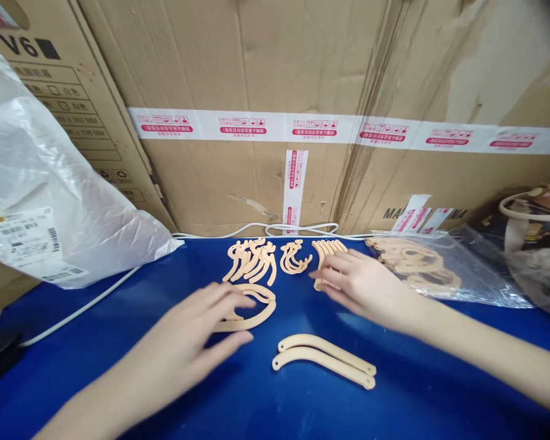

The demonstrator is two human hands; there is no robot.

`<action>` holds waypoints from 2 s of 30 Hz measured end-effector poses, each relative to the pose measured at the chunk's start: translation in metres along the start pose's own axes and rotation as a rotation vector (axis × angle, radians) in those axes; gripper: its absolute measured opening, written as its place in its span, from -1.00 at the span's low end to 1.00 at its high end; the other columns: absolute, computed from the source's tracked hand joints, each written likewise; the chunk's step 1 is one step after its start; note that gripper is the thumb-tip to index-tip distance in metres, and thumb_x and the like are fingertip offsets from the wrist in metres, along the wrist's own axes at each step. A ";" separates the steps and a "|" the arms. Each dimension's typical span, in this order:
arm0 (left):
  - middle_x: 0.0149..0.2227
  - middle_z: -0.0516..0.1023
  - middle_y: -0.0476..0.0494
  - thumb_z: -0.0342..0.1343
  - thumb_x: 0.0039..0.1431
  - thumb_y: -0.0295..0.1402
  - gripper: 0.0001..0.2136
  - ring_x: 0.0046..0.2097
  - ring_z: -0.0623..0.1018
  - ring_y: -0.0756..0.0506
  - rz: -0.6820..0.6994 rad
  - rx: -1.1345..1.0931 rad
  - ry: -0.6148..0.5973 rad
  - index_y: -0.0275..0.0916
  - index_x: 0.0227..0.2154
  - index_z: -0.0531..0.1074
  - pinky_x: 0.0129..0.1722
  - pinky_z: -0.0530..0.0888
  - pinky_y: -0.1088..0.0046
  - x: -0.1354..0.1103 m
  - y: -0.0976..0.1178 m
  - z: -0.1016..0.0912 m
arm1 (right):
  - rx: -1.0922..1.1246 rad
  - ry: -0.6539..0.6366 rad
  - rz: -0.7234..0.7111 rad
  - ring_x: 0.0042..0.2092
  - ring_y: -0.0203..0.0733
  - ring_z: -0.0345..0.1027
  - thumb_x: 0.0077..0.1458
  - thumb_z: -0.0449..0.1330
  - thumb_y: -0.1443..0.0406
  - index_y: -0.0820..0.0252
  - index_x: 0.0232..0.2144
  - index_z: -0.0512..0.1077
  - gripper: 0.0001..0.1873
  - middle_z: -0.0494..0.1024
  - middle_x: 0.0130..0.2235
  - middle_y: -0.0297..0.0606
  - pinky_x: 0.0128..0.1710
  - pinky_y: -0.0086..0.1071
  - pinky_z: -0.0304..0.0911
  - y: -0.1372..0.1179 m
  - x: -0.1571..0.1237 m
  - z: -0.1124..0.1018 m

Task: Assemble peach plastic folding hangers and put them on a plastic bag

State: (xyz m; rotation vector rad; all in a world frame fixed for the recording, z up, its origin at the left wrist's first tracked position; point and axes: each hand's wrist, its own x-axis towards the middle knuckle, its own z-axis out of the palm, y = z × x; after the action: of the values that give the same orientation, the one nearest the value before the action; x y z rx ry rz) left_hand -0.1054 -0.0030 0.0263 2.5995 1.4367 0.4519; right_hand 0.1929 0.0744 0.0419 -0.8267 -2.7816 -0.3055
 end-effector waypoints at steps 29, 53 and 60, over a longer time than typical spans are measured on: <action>-0.35 0.51 -0.10 0.11 0.23 -0.12 -0.75 -0.27 0.53 -0.19 0.211 0.178 0.042 -0.22 -0.32 0.36 -0.38 0.43 0.35 0.019 0.060 0.027 | 0.582 0.039 0.163 -0.45 -0.37 0.27 0.18 0.10 0.35 0.18 -0.41 0.29 -0.90 0.41 -0.45 -0.41 -0.44 -0.50 0.19 -0.008 -0.006 0.013; -0.29 0.51 -0.03 0.29 -0.01 -0.09 -0.71 -0.26 0.49 -0.06 -0.282 -1.119 -0.114 -0.17 -0.35 0.44 -0.22 0.47 0.38 0.028 0.056 0.014 | 1.509 -0.076 0.487 -0.35 -0.30 0.35 0.07 0.29 0.11 0.22 -0.39 0.41 -0.72 0.48 -0.42 -0.37 -0.27 -0.39 0.24 -0.027 -0.031 0.011; -0.31 0.54 -0.08 0.12 0.19 -0.10 -0.71 -0.24 0.53 -0.06 -0.420 -1.330 -0.087 -0.20 -0.17 0.46 -0.13 0.46 0.36 0.034 0.065 0.021 | 1.571 -0.098 0.453 -0.35 -0.32 0.32 0.04 0.30 0.09 0.21 -0.37 0.39 -0.69 0.45 -0.39 -0.38 -0.30 -0.39 0.24 -0.039 -0.020 0.024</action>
State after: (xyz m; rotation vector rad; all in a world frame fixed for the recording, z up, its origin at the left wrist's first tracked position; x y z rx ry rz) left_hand -0.0293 -0.0090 0.0295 1.2207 1.0023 0.8224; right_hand 0.1838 0.0379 0.0086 -0.8428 -1.8153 1.7063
